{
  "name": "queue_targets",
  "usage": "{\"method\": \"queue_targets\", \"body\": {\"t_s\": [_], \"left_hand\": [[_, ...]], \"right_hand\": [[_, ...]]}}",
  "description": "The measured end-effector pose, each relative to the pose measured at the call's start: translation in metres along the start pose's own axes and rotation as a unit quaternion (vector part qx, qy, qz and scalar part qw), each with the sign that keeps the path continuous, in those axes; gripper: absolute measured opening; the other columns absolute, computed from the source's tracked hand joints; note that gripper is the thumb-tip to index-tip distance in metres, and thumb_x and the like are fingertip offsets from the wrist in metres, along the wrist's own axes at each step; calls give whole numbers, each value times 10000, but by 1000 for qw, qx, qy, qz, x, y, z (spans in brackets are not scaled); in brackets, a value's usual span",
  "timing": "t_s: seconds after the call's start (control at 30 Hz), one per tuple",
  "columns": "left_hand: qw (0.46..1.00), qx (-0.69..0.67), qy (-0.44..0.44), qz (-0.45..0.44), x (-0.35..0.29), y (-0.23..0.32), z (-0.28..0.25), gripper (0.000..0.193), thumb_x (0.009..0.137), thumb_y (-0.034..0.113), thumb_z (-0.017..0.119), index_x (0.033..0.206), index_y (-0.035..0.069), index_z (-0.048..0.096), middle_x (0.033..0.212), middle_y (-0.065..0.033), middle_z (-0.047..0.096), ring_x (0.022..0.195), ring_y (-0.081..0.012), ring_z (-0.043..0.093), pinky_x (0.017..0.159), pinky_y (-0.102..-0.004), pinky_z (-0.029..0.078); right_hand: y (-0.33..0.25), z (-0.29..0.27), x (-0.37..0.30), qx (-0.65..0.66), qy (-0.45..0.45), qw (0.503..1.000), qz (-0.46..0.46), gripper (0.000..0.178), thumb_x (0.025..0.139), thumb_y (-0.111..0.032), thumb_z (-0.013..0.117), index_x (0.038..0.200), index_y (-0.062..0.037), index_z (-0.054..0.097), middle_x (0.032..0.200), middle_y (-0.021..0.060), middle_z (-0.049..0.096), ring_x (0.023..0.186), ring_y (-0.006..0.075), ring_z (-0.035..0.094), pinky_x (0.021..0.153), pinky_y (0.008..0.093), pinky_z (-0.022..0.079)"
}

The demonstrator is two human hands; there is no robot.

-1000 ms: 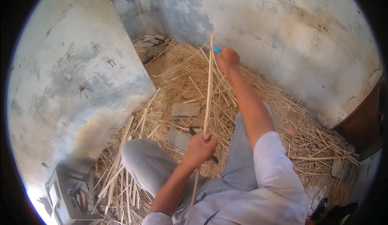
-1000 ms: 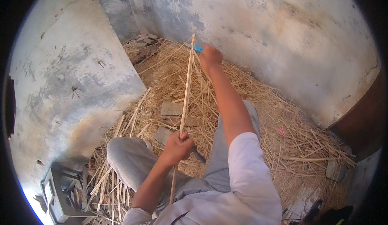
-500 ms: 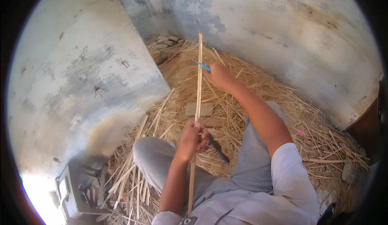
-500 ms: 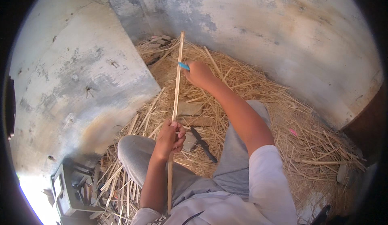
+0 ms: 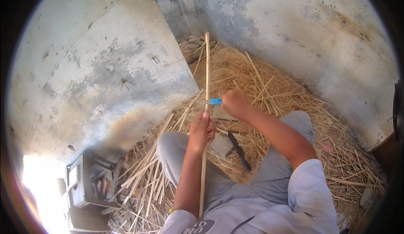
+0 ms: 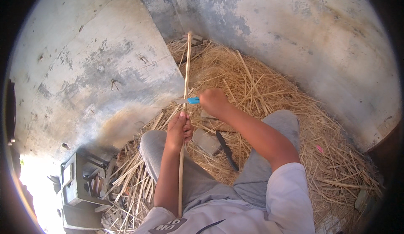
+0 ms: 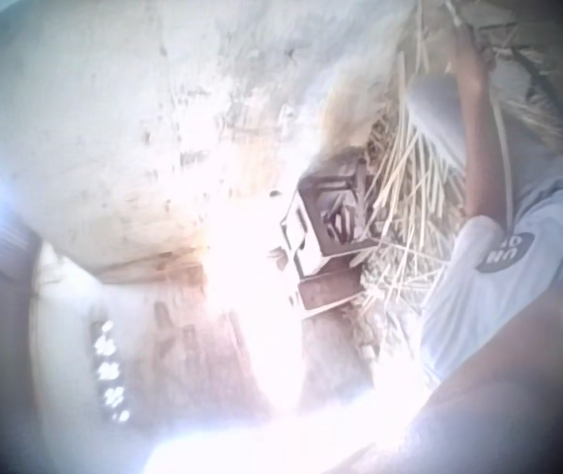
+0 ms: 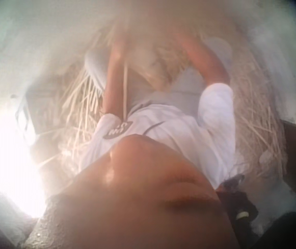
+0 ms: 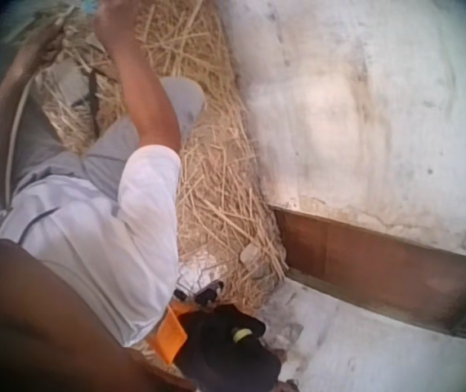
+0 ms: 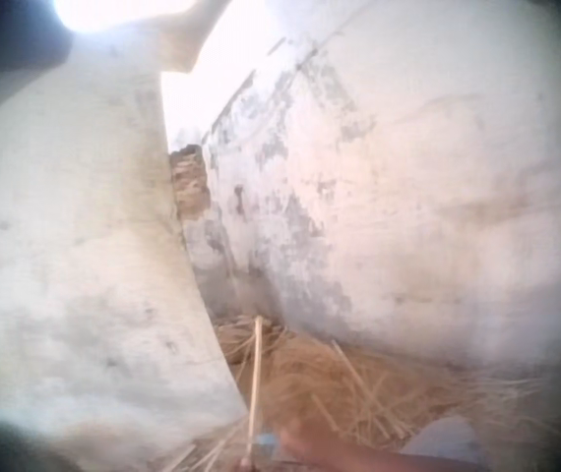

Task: The person sits on a bed of straw and uses a knife to split a long bamboo stick into thin strips. They hold the stick with one hand and use the knife to shave and split the material, creating thin slivers that fall onto the straw below.

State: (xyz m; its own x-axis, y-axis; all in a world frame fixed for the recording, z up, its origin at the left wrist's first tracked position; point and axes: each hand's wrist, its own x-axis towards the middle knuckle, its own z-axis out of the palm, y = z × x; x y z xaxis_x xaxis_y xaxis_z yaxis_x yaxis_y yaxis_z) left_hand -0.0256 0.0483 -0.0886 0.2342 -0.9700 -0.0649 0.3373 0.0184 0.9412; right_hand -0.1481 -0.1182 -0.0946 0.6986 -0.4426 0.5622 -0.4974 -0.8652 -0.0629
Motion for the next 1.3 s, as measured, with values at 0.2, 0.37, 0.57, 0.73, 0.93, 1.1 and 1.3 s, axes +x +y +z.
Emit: {"method": "queue_targets", "body": {"t_s": [0.2,0.37,0.57,0.73,0.93,1.1,1.3], "left_hand": [[999,42,12,0,11,-14,13,313,1076,381,431,937,101,457,627,34,353,432,-67,321,373,-240,247],[983,179,46,7,8,-29,33,301,1081,369,421,926,111,437,618,32,361,421,-65,341,368,-246,239],[978,203,-34,32,9,-37,55,317,1082,305,419,888,57,461,585,-8,462,446,-101,454,411,-272,377],[954,297,-19,33,18,-51,68,344,1082,318,413,879,46,471,602,-26,504,512,-123,520,489,-296,437],[960,272,-49,43,13,-77,76,309,1090,329,404,899,89,435,644,26,424,483,-52,398,413,-237,328],[970,228,-79,17,22,-80,93,296,1091,320,403,913,88,442,642,36,400,491,-47,372,422,-230,318],[983,165,-81,-26,15,-65,83,282,1086,322,421,922,94,447,649,47,385,498,-44,350,424,-217,286]], "right_hand": [[21,-4,14,-97,-26,994,48,58,783,-98,671,803,-62,712,786,130,710,692,298,717,557,419,561],[69,-16,29,-115,-103,972,179,43,818,-75,680,812,-63,721,775,110,712,661,263,700,534,406,550],[155,-18,38,-173,-74,953,238,73,848,-100,676,798,-47,666,700,132,655,618,283,655,522,444,532],[183,-12,29,-168,28,956,239,86,847,-98,668,793,-33,653,683,131,640,628,295,656,550,442,540],[214,-39,32,-171,-87,927,323,85,876,-115,666,844,-52,714,697,117,679,629,272,681,570,390,557],[245,-39,17,-151,-97,940,292,156,889,-149,658,777,-42,670,614,94,623,526,237,592,508,387,481],[232,-30,7,246,-185,886,347,277,872,-197,650,666,-49,538,583,46,506,496,188,473,486,387,382]]}}
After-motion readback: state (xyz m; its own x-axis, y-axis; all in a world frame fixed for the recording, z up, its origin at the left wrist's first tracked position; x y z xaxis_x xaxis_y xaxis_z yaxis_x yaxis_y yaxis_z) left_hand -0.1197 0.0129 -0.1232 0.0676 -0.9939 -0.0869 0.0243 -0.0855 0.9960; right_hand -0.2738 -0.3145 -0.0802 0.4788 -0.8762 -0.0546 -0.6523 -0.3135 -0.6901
